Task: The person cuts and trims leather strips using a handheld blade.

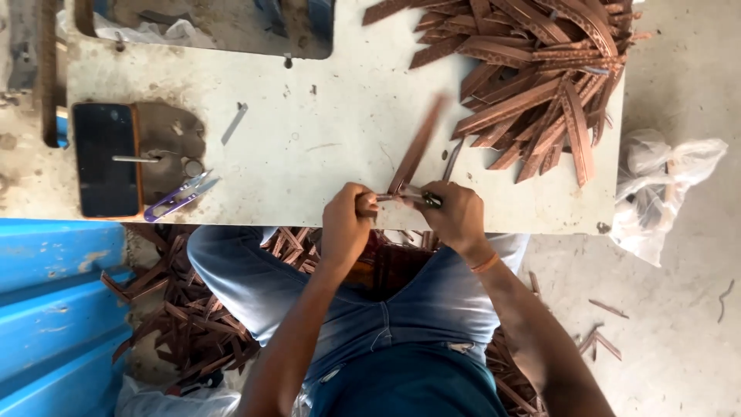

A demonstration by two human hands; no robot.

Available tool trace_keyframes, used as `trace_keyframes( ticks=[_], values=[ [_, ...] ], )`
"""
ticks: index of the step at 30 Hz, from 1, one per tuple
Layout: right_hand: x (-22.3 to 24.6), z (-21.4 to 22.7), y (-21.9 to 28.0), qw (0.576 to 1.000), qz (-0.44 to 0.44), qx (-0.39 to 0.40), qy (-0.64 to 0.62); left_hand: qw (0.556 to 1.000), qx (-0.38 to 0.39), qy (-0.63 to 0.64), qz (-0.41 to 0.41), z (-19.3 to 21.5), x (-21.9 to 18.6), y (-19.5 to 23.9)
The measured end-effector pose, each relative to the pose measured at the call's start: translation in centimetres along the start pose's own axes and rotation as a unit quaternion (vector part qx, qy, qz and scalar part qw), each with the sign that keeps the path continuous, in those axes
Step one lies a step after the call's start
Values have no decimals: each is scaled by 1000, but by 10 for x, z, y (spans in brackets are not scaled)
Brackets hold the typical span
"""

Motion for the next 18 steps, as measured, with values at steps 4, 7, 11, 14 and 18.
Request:
trace_keyframes(
  ticks=[4,7,11,14,18],
  values=[
    [-2,-6,6,998,70,6,-4,998,-9,56,27,8,3,-1],
    [26,19,7,978,193,-62,-46,998,-15,56,16,9,-4,0],
    [43,33,3,957,274,-82,43,1000,-20,15,10,11,-12,-1],
    [44,28,5,946,310,-79,53,999,-12,14,27,7,-12,-2],
    [70,28,-1,953,288,-46,87,999,-18,15,31,12,-14,0]
  ],
)
Point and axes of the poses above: each hand's wrist, its own y-axis away from the middle knuckle, its own z-axis out of the back of the hand, x = y × z, the point moved 8 cm from there along -y, towards the middle knuckle, and after that the axes turned 13 degrees about -x, right-handed, at the moved point
